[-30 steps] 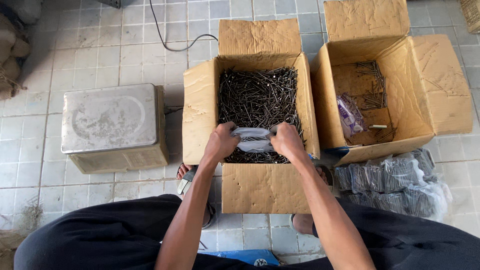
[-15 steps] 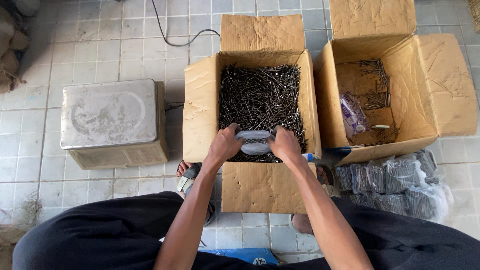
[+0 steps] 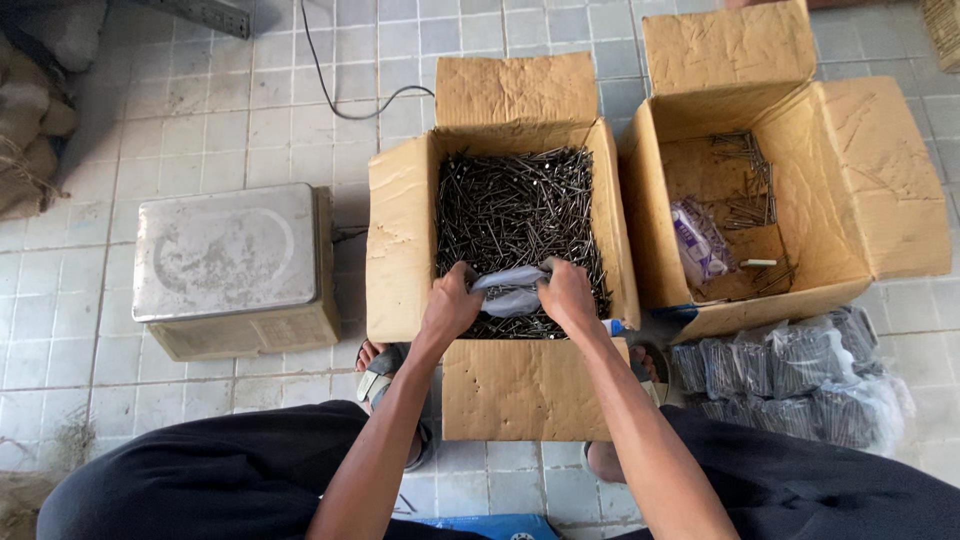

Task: The person picks up groups of nails from a large cardboard box and places them into a small plastic bag, then moves the filled bag to a pile.

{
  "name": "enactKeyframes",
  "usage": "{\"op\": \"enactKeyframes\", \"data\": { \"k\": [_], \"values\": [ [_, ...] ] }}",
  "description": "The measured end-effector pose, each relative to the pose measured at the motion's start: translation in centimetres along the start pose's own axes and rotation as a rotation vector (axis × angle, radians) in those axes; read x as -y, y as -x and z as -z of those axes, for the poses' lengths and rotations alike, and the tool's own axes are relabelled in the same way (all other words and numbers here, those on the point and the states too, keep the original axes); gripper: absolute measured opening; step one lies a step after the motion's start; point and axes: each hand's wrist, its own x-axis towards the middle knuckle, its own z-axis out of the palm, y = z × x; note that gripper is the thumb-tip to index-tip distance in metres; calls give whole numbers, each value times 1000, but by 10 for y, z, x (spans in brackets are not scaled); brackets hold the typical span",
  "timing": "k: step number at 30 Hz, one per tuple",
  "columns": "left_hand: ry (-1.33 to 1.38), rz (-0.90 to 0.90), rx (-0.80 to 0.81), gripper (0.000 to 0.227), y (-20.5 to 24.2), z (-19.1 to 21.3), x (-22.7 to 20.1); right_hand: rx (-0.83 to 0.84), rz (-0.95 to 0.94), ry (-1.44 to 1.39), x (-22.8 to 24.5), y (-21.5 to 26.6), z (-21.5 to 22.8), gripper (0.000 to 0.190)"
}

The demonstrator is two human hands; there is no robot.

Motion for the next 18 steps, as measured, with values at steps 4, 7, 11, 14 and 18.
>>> {"op": "enactKeyframes", "data": {
  "k": [4,7,11,14,18],
  "values": [
    [104,15,8,19,1,-2,-13,48,-6,-57,-31,-19,-4,28],
    [5,-20,38,22,-9,-1,-13,27,-75,-32,-27,-13,0,28],
    [-242,-258,283,25,-11,20,-19,28,-51,-37,13,9,38,28],
    [-329,-203,379,24,16,50,-54,-7,6,-14,29,13,46,28],
    [-245,-168,319,30,16,107,-49,-47,85,7,48,15,41,23]
  ]
}}
